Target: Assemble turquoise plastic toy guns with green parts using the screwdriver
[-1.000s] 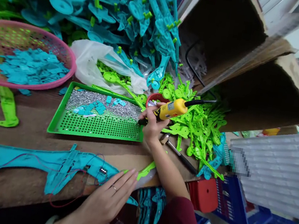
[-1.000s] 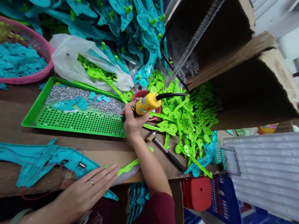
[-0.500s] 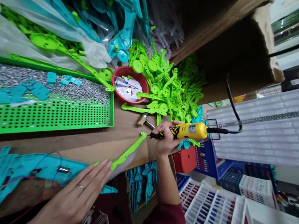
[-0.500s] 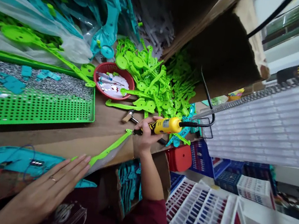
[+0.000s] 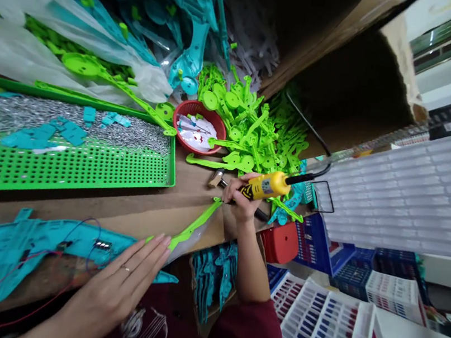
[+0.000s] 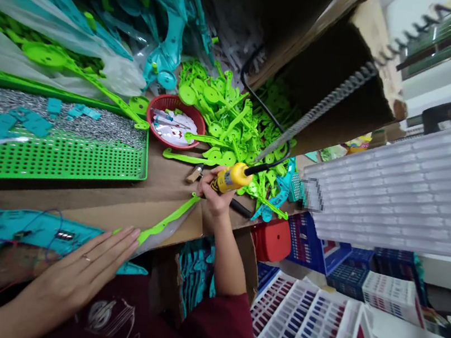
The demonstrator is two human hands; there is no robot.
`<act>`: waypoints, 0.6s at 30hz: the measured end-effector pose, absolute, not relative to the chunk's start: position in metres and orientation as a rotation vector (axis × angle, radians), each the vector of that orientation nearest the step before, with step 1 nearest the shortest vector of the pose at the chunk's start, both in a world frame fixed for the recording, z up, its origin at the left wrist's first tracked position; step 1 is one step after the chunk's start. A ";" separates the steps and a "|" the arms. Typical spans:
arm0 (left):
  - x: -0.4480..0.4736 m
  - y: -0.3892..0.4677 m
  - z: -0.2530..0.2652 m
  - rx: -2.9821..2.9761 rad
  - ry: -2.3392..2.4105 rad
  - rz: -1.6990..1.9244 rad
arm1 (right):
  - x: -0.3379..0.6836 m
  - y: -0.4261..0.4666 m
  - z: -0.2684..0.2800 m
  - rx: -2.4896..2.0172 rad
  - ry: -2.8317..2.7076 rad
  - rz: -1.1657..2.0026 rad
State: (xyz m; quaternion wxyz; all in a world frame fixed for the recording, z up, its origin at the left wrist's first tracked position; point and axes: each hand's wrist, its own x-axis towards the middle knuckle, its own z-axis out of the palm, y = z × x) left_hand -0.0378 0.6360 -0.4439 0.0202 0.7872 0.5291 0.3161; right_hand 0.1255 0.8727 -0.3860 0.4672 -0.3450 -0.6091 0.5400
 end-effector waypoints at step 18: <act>-0.148 0.591 -0.406 2.056 2.000 1.021 | -0.139 0.858 -0.379 -0.386 -1.939 1.327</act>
